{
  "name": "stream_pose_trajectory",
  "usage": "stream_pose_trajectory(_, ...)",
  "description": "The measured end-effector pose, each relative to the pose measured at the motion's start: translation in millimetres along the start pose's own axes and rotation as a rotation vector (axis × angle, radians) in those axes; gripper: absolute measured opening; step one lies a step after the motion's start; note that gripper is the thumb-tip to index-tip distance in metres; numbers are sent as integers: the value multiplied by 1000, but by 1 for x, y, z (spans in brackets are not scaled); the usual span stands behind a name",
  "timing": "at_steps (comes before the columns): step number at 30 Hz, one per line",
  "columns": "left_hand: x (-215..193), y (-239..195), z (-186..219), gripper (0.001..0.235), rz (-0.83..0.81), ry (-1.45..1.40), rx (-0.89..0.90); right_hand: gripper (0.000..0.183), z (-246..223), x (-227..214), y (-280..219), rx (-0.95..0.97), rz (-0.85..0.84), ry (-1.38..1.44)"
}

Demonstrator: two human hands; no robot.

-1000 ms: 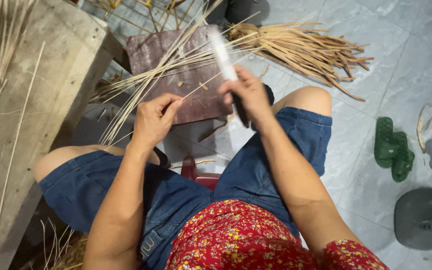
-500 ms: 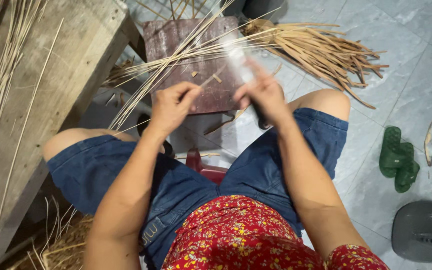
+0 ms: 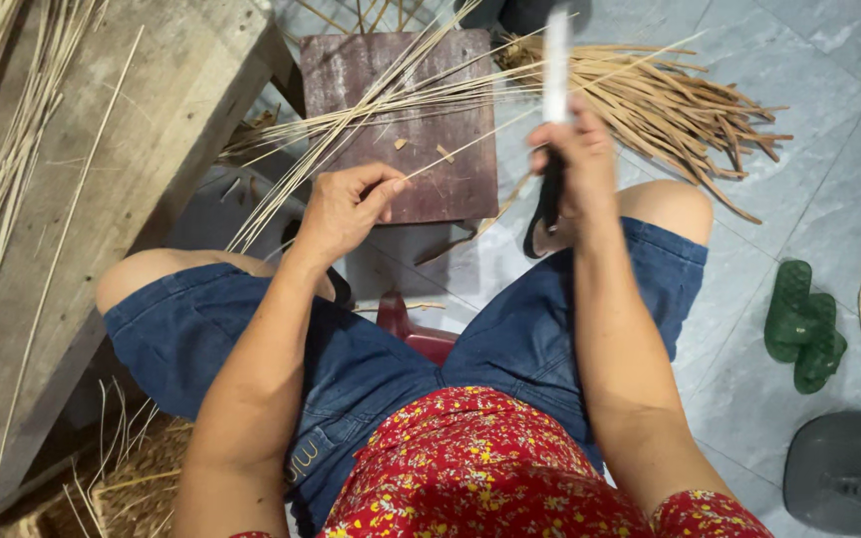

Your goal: The person sits on a low stool and uses a knife to shave thin bamboo strips over a small wooden block. They repeatedly pick up strips, shave them, and place them aside while working on their lap.

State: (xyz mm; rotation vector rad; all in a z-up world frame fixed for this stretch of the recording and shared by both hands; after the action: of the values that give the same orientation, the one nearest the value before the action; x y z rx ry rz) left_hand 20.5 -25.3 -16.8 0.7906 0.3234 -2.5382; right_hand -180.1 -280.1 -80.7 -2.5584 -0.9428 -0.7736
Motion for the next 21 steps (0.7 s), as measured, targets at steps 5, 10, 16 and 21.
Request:
stream_pose_trajectory(5, -20, -2, -11, 16, 42, -76, -61, 43, -40, -42, 9, -191, 151, 142)
stream_pose_trajectory(10, -38, -2, -14, 15, 350, -464, 175, 39, -38, -39, -2, -246, 119, 73)
stream_pose_trajectory(16, -32, 6, -27, 10, 589, -794, 131, 40, 26, 42, -53, 300, -376, -60)
stream_pose_trajectory(21, 10, 10, -29, 10, 569, -883, 13, 70, 45, 95, -77, 463, -529, -45)
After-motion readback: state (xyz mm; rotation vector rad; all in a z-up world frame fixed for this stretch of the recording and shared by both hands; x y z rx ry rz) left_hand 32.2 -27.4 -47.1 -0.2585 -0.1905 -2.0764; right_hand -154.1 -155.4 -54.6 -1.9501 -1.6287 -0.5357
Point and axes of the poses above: each hand's wrist, its own y-axis towards the middle knuckle, its own x-axis out of the palm, z = x × y, the point moved 4 cm from there along y, towards the middle knuckle, and after that the axes turned 14 degrees about y, right-handed, at the moved point
